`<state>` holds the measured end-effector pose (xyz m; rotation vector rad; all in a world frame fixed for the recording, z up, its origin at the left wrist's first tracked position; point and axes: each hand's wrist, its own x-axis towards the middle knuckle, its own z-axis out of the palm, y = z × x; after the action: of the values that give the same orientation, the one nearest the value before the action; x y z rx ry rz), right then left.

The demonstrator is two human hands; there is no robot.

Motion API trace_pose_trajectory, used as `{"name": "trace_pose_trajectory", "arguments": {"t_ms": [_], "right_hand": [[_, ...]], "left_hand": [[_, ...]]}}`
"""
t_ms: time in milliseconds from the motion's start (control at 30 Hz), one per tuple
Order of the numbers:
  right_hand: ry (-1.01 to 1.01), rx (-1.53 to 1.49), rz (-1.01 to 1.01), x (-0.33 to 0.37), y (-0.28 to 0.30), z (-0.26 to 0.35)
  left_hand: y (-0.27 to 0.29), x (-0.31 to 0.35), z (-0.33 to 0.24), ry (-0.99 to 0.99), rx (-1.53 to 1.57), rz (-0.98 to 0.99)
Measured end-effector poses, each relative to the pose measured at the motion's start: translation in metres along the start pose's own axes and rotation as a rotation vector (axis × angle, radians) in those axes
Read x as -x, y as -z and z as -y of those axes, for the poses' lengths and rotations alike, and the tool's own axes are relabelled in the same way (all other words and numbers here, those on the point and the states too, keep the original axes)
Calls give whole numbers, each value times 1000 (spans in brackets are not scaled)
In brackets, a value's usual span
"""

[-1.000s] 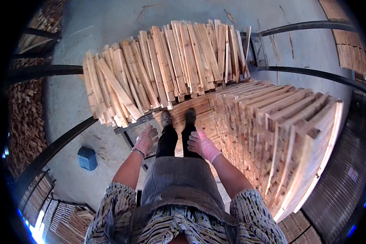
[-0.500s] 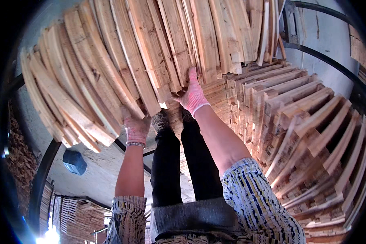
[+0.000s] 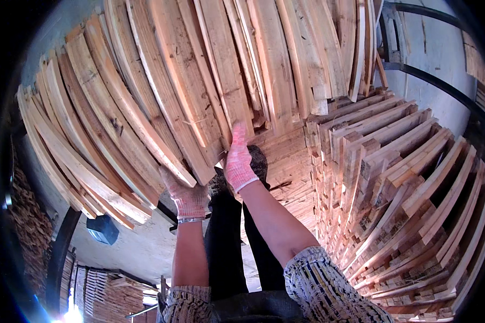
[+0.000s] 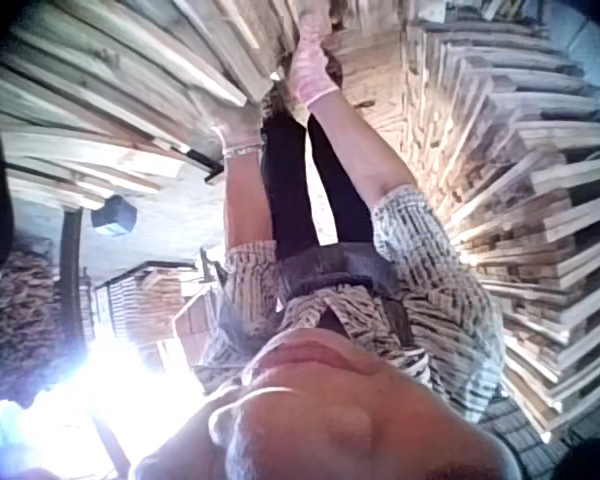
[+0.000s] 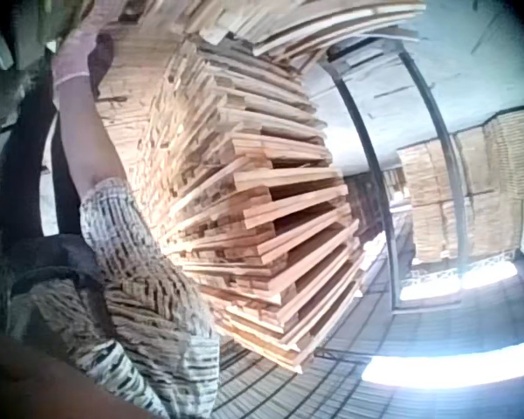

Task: The person repeatedly picks up bundles of wooden planks from a large pile and stacks them onto a metal rack. They align the planks by hand to form neat, growing stacks on the rack throughout the clip.

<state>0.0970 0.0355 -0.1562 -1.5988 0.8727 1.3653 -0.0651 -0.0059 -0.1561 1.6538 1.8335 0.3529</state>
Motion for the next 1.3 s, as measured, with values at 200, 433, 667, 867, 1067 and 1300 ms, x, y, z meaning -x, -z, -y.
{"name": "trace_pose_trajectory", "arguments": {"t_ms": [200,433,667,867,1067,1300], "right_hand": [[112,212,136,10,49,-8],[839,1091,272,-90,78,-57],[715,1079,100,-28,92,-40],[482,1030,310,22,207,-45],[-222,146,577,-29,215,-14],[-150,416,718,-63,225,58]], "left_hand": [[28,-4,-5,725,1120,167],[7,-27,-24,966,1561,122],[6,15,-10,890,1436,170],[47,113,13,1075,1678,536],[29,109,71,1185,1283,733],[77,63,85,1047,1003,422]]}}
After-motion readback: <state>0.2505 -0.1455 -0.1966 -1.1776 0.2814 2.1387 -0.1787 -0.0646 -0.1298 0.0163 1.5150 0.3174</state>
